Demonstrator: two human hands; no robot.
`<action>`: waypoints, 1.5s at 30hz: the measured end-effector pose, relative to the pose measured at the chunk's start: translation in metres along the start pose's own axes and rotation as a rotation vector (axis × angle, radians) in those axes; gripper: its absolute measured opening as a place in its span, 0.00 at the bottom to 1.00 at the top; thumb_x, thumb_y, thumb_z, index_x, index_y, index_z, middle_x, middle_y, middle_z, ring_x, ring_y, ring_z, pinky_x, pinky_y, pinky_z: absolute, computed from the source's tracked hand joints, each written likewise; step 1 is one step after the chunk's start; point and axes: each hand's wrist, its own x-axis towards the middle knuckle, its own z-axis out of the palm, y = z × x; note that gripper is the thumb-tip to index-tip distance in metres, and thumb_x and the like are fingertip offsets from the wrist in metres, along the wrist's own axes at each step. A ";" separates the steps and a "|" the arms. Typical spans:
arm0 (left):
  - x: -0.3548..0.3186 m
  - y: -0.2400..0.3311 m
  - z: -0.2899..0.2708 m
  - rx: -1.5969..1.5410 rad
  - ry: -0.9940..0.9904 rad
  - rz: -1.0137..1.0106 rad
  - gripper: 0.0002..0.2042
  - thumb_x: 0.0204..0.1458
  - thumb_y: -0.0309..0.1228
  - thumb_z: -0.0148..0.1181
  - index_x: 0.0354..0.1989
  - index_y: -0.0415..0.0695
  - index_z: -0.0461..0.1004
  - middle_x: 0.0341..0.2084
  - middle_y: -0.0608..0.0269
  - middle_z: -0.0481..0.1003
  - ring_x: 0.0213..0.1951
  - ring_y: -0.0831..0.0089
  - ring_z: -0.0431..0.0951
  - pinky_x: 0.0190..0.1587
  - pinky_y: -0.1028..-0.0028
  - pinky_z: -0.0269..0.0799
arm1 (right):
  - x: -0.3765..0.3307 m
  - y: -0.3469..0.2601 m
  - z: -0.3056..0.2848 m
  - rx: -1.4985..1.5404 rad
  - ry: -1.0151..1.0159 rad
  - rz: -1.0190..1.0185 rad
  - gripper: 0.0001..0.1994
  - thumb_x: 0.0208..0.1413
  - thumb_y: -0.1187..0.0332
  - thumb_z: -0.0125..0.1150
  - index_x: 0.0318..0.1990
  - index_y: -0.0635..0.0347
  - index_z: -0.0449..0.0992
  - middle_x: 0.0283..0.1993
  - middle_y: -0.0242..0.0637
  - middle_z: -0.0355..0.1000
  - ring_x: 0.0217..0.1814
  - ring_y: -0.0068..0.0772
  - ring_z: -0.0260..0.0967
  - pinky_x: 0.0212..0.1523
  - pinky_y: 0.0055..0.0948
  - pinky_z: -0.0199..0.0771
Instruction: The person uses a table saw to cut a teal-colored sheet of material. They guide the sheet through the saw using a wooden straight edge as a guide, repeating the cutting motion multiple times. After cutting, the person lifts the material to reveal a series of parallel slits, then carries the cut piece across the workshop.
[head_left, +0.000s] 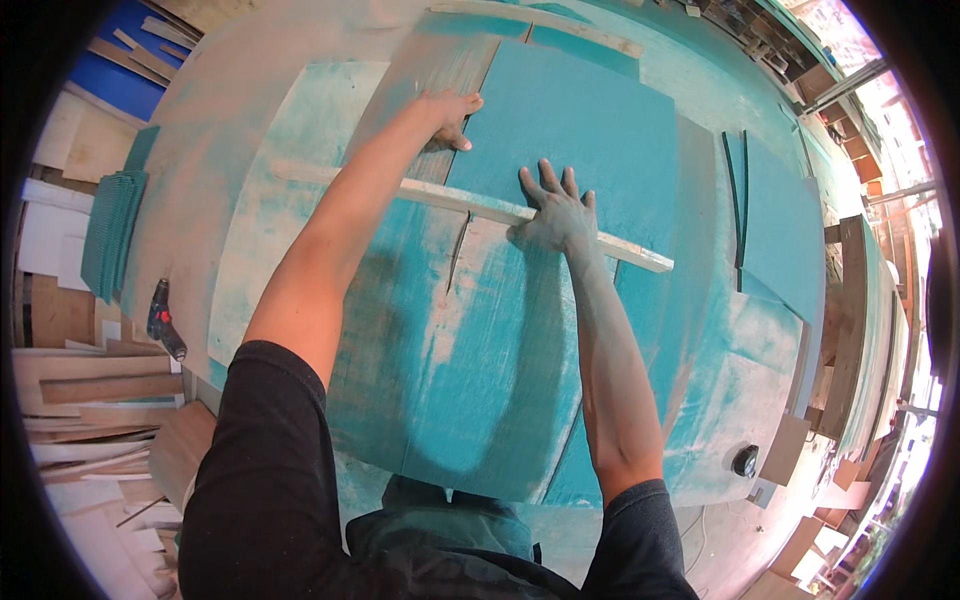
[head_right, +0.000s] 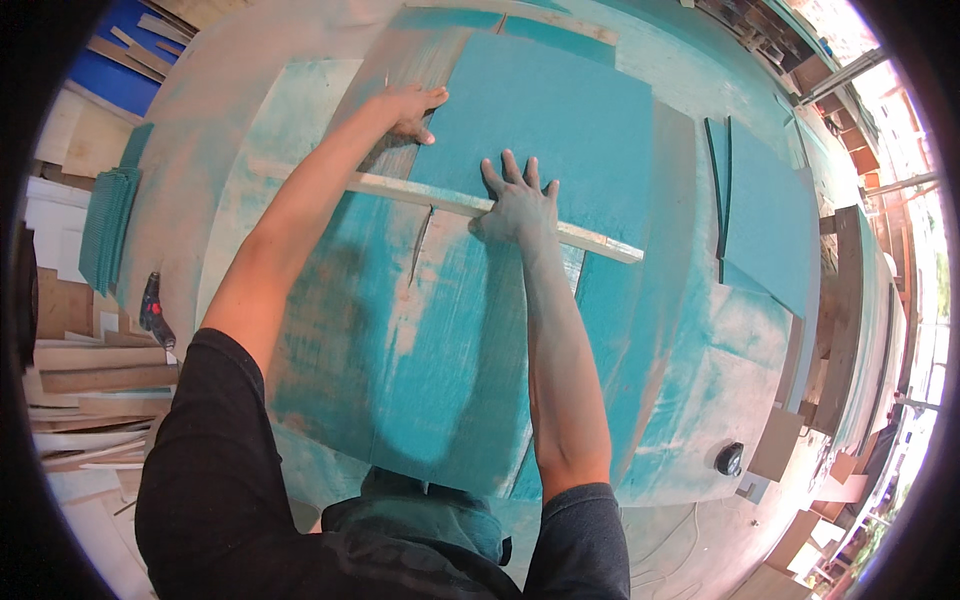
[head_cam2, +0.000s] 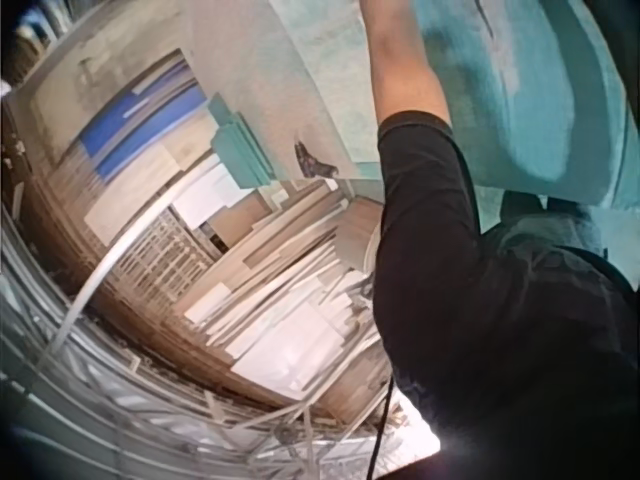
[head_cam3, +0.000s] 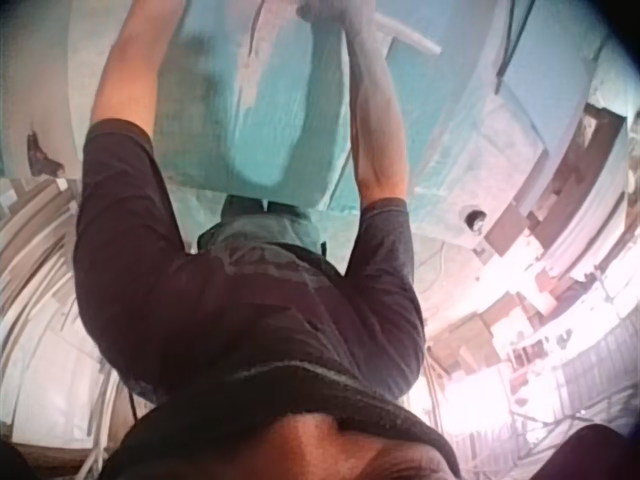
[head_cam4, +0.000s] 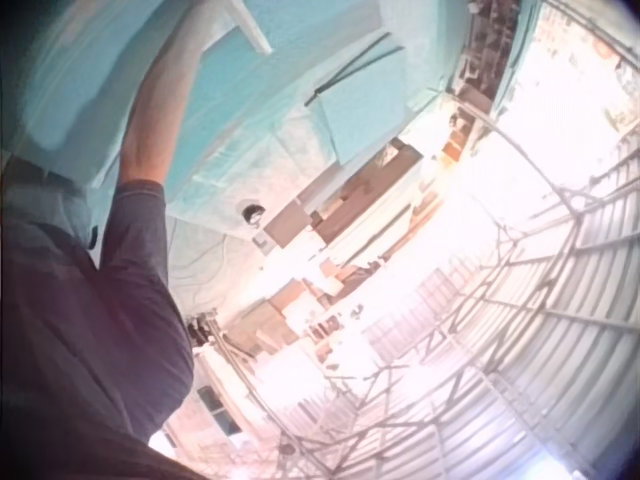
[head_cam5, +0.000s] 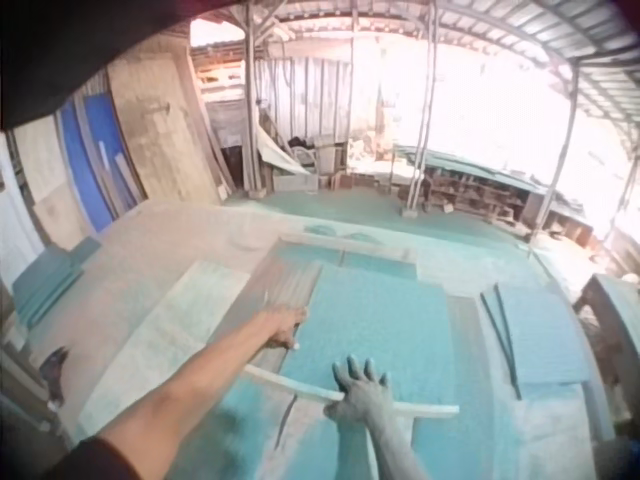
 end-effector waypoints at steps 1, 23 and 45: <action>-0.008 0.007 -0.001 0.014 -0.011 0.006 0.56 0.48 0.56 0.72 0.81 0.58 0.41 0.80 0.79 0.41 0.77 0.56 0.49 0.74 0.33 0.45 | -0.008 0.001 0.003 -0.005 0.005 0.005 0.51 0.41 0.52 0.71 0.78 0.30 0.54 0.85 0.30 0.42 0.86 0.50 0.36 0.77 0.70 0.44; -0.415 0.132 0.189 -0.144 -0.076 0.038 0.52 0.52 0.47 0.72 0.80 0.53 0.43 0.81 0.75 0.40 0.78 0.61 0.48 0.73 0.47 0.56 | -0.418 -0.138 0.147 0.031 -0.009 -0.067 0.53 0.44 0.63 0.69 0.80 0.32 0.48 0.85 0.34 0.38 0.86 0.58 0.31 0.76 0.75 0.42; -0.497 0.188 0.283 -0.964 0.308 -0.341 0.29 0.53 0.42 0.72 0.60 0.41 0.73 0.55 0.48 0.76 0.54 0.53 0.79 0.54 0.57 0.75 | -0.525 0.001 0.191 0.190 0.559 0.735 0.29 0.59 0.48 0.66 0.56 0.64 0.74 0.48 0.55 0.77 0.51 0.60 0.76 0.51 0.50 0.76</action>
